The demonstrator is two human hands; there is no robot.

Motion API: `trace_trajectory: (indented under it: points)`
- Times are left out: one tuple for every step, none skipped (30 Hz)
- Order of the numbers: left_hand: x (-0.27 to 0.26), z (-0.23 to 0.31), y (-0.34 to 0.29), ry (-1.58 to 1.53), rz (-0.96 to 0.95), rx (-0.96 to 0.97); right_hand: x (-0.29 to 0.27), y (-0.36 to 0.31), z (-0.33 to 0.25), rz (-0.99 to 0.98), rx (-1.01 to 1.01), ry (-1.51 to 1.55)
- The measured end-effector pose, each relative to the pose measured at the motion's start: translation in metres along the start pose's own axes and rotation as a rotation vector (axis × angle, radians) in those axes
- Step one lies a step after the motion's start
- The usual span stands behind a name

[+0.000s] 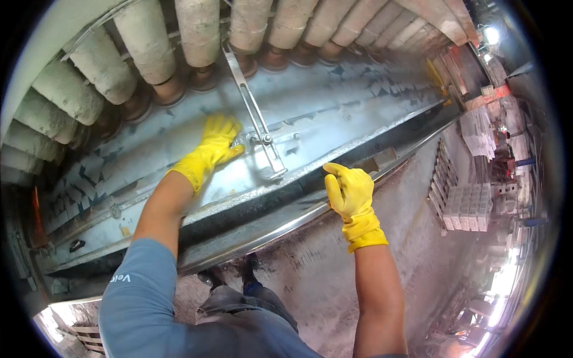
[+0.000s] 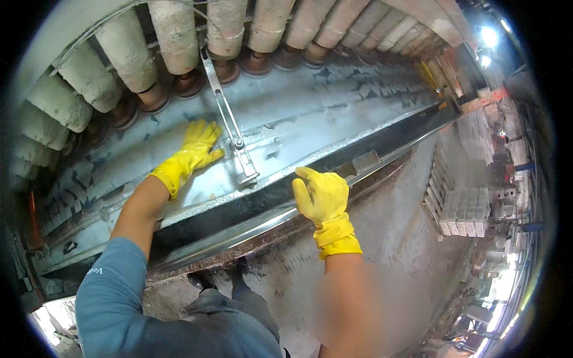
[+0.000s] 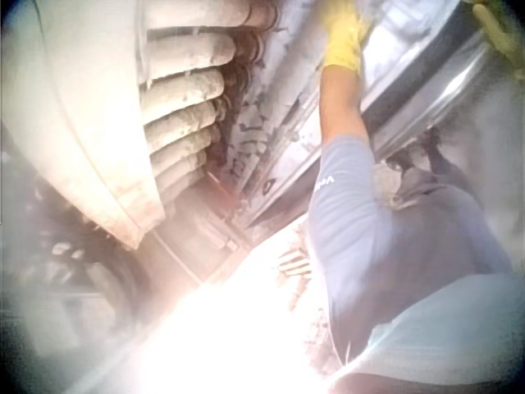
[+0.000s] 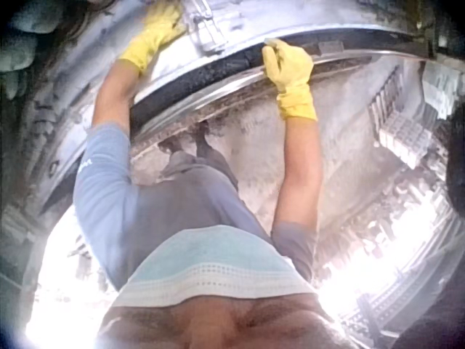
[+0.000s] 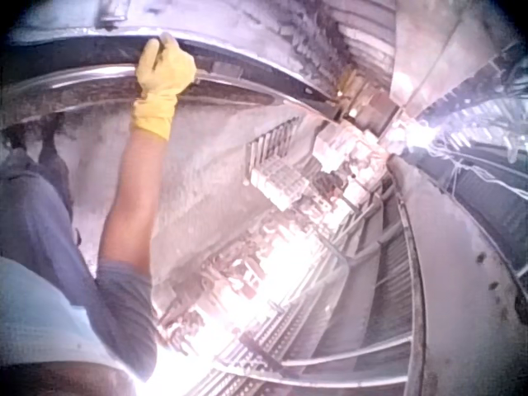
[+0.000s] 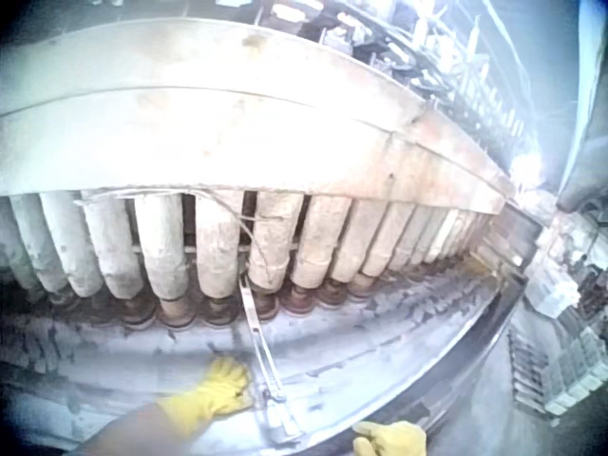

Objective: The person arranges small white square tiles on a moving conveyor belt using both hands. They repeatedly adjust the tiles' positions to ensure they are evenly spaced and aligned as the belt moves. The person also uses a metal tool to assist in positioning the tiles.

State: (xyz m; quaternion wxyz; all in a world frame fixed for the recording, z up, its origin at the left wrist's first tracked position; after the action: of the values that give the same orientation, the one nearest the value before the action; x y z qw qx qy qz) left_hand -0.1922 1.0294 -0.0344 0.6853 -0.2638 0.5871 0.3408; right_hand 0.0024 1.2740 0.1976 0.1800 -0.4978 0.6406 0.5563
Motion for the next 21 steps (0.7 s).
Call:
trace_trajectory:
  points:
    - [0.004, 0.0, 0.006, -0.016, 0.002, -0.024, 0.0, 0.001, -0.002, -0.005, -0.002, -0.005]
    - [0.008, 0.003, 0.011, -0.032, 0.005, -0.048, 0.001, 0.001, -0.004, -0.009, -0.004, -0.01]
    - [0.014, 0.006, 0.019, 0.024, -0.002, -0.087, 0.003, 0.005, -0.005, -0.01, -0.014, -0.017]
    - [0.017, 0.002, 0.022, 0.013, 0.031, -0.072, 0.004, 0.008, -0.006, -0.014, -0.022, -0.02]
    - [0.018, -0.005, 0.025, 0.003, 0.065, -0.059, 0.007, 0.012, -0.006, -0.019, -0.032, -0.022]
    - [0.011, -0.001, 0.026, -0.006, 0.086, -0.032, 0.007, 0.011, -0.003, -0.022, -0.023, -0.024]
    - [0.005, 0.001, 0.027, -0.008, 0.028, -0.05, 0.006, 0.011, -0.002, -0.029, -0.02, -0.029]
    - [0.001, 0.003, 0.021, -0.037, 0.09, -0.048, 0.003, 0.011, -0.002, -0.027, -0.026, -0.035]
    - [-0.002, 0.003, 0.01, -0.06, 0.152, -0.046, 0.001, 0.011, -0.001, -0.02, -0.031, -0.037]
    - [-0.008, 0.01, -0.006, -0.087, 0.201, -0.037, 0.0, 0.005, -0.001, -0.019, -0.023, -0.04]
    - [-0.004, 0.007, -0.021, -0.118, 0.109, -0.081, 0.0, 0.003, 0.0, -0.014, -0.015, -0.039]
    - [-0.003, 0.008, -0.038, -0.09, 0.077, -0.065, 0.0, 0.003, 0.0, -0.009, -0.009, -0.036]
    - [-0.003, 0.005, -0.052, -0.062, 0.049, -0.054, 0.001, 0.005, 0.0, -0.005, -0.01, -0.032]
    - [-0.002, 0.004, -0.06, -0.034, 0.019, -0.041, 0.002, 0.003, 0.002, -0.013, 0.006, -0.028]
    - [-0.001, 0.004, -0.061, -0.006, -0.099, -0.097, 0.003, 0.004, 0.002, -0.02, 0.014, -0.021]
    - [-0.002, 0.007, -0.057, -0.012, -0.14, -0.144, 0.003, 0.006, 0.002, -0.024, 0.022, -0.02]
    - [-0.003, 0.01, -0.053, -0.017, -0.182, -0.19, 0.003, 0.005, 0.001, -0.027, 0.027, -0.02]
    - [-0.005, 0.012, -0.049, -0.022, -0.217, -0.238, 0.003, 0.003, 0.001, -0.026, 0.028, -0.022]
    - [-0.003, 0.014, -0.046, 0.008, -0.232, -0.256, 0.003, 0.003, 0.001, -0.025, 0.028, -0.024]
    - [-0.004, 0.013, -0.043, -0.012, -0.225, -0.232, 0.002, 0.006, 0.002, -0.018, 0.021, -0.03]
    - [-0.003, 0.012, -0.044, -0.031, -0.225, -0.212, 0.002, 0.006, 0.002, -0.016, 0.018, -0.029]
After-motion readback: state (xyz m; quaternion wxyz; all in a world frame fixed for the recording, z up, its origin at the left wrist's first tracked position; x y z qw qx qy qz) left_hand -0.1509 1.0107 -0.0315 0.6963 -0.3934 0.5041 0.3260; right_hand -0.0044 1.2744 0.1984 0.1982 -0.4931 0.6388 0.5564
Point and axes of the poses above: each hand's wrist, its own y-axis towards the middle knuckle, its own x-axis out of the palm, z = x × y, the point moved 10 cm from there along y, towards the middle knuckle, and after that the axes turned 4 degrees about z, right-handed, at the moved point
